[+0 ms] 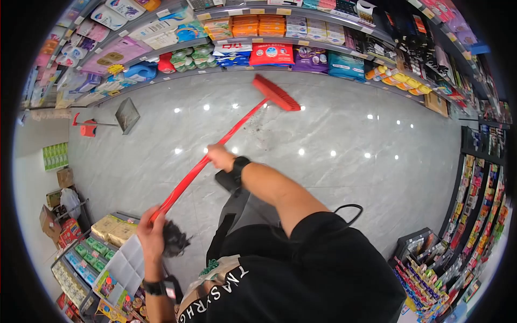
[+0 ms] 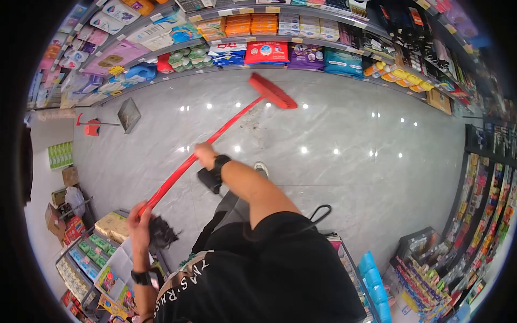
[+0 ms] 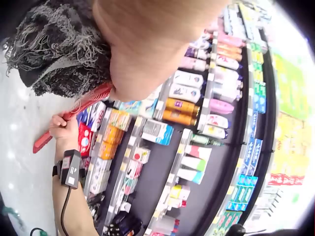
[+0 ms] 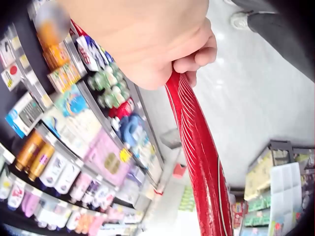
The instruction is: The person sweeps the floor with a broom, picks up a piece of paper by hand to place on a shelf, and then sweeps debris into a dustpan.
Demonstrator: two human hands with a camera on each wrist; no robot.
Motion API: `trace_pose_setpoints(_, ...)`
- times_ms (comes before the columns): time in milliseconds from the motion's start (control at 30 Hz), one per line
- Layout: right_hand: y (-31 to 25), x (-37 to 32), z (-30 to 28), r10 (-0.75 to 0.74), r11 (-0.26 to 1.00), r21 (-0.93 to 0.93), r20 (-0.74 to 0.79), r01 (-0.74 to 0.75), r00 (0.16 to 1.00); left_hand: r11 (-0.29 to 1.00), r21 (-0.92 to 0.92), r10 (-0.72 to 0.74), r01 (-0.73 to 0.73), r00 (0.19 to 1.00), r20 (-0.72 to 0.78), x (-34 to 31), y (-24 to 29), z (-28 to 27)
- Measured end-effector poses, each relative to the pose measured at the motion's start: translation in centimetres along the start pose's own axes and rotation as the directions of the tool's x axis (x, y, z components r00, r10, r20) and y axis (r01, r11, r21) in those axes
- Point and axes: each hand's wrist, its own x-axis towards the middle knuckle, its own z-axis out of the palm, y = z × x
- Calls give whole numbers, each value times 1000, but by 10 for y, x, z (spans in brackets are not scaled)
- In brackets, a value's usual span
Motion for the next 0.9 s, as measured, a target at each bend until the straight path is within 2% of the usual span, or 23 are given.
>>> trace_pose_setpoints(33, -58, -25, 23, 435, 839, 359, 10, -409, 901, 1000, 3, -20, 20, 998, -53, -11, -2, -18)
trace_pose_setpoints(100, -75, -36, 64, 406, 783, 433, 187, -446, 894, 999, 36, 4, -1, 995, -104, -33, 4, -53)
trace_pose_setpoints(167, -97, -45, 98, 379, 813, 386, 219, -436, 899, 992, 125, 13, 7, 987, -158, -53, 18, -84)
trace_pose_setpoints(233, -130, -67, 107, 479, 608, 484, 409, -629, 777, 979, 187, 104, -74, 983, -153, -69, 32, -111)
trace_pose_setpoints(300, -152, -90, 98, 423, 540, 509, 524, -670, 739, 963, 194, 216, -188, 968, -131, -77, 37, -132)
trace_pose_setpoints(333, -158, -100, 91, 431, 529, 518, 518, -672, 739, 965, 198, 198, -171, 973, -122, -77, 35, -141)
trace_pose_setpoints(367, -164, -108, 84, 441, 512, 530, 513, -676, 737, 958, 186, 237, -218, 968, -85, -73, 35, -144)
trace_pose_setpoints(400, -168, -115, 73, 526, 475, 536, 464, -698, 713, 957, 174, 242, -232, 970, -35, -64, 34, -143)
trace_pose_setpoints(533, -114, -117, 24, 412, 476, 668, 407, -573, 816, 943, 141, 269, -300, 942, 202, -18, 28, -116)
trace_pose_setpoints(600, -74, -119, -11, 421, 456, 722, 340, -520, 841, 953, 164, 207, -256, 942, 265, 6, 28, -73)
trace_pose_setpoints(633, -54, -120, -30, 443, 448, 754, 278, -479, 852, 961, 106, 208, -254, 922, 326, 16, 27, -47)
trace_pose_setpoints(700, -14, -132, -70, 542, 443, 809, 102, -387, 834, 970, 60, 187, -234, 885, 427, 29, 23, 7)
trace_pose_setpoints(733, 2, -141, -82, 595, 446, 825, 17, -348, 803, 963, -9, 243, -270, 854, 461, 32, 15, 32)
trace_pose_setpoints(767, 30, -143, -92, 527, 427, 858, 19, -285, 849, 961, -20, 248, -276, 827, 504, 33, 9, 49)
trace_pose_setpoints(833, 19, -160, -91, 704, 446, 837, -109, -318, 702, 961, -102, 270, -256, 802, 532, 29, -2, 65)
trace_pose_setpoints(900, 20, -151, -63, 696, 456, 837, -123, -302, 708, 954, -38, 272, -299, 800, 535, 26, -11, 46)
